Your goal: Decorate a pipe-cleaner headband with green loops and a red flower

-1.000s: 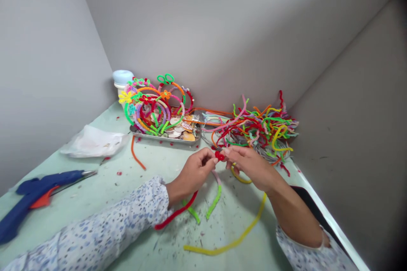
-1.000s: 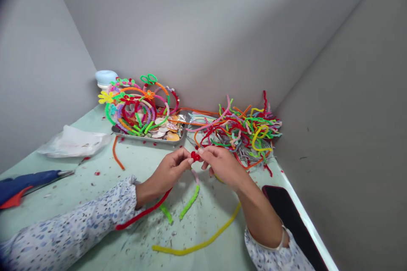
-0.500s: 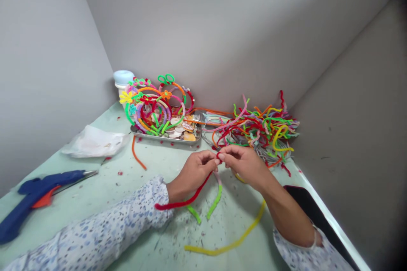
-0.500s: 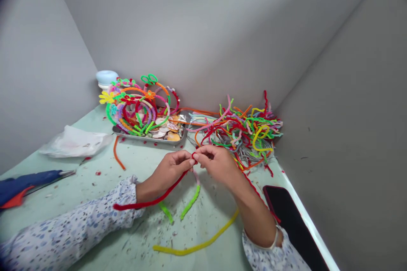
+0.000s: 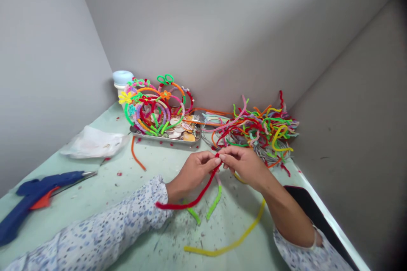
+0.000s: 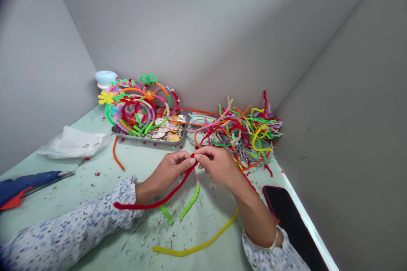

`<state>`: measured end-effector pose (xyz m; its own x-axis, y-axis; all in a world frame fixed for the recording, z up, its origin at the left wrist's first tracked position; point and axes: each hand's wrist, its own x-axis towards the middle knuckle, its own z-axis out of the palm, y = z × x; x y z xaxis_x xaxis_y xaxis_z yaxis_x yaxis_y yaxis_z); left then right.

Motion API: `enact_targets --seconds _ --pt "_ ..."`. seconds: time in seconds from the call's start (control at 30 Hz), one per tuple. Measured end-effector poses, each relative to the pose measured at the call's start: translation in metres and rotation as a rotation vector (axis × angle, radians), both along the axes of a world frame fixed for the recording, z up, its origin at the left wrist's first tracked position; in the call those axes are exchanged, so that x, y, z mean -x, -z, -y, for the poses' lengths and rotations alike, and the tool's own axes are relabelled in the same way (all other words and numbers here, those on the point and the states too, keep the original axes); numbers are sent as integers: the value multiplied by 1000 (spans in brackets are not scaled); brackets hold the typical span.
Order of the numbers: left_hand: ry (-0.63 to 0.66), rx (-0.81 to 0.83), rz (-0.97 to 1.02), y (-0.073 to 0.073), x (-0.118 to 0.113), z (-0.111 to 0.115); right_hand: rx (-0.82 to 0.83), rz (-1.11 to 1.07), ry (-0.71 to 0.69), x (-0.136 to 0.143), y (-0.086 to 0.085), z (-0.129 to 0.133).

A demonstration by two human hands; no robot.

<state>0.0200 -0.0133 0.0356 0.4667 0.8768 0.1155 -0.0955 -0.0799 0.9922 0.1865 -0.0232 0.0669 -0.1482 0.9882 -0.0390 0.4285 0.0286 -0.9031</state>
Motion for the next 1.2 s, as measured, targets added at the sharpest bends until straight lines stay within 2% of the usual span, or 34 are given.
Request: enact_targets --seconds 0.27,0.5,0.57,0.67,0.73,0.8,0.87,1.0,1.2 --pt "-50 31 18 3 -1 -1 -85 -93 88 7 2 0" --pt "14 143 45 -4 2 -3 -100 -50 17 2 5 -4" --pt "-11 147 49 -5 4 -6 -210 30 27 0 4 -3" --pt "-97 165 79 -2 6 -12 -510 225 38 -1 6 -1" --pt "-138 192 107 2 6 -17 -674 333 -26 -1 8 1" --pt "-146 212 137 5 7 -20 -771 411 -119 0 11 3" --pt "-139 219 160 7 7 -22 -827 477 -175 2 15 3" --pt "-117 232 183 5 6 -18 -899 545 -183 6 21 3" --pt "-76 276 201 7 4 -17 -926 573 -209 8 25 3"
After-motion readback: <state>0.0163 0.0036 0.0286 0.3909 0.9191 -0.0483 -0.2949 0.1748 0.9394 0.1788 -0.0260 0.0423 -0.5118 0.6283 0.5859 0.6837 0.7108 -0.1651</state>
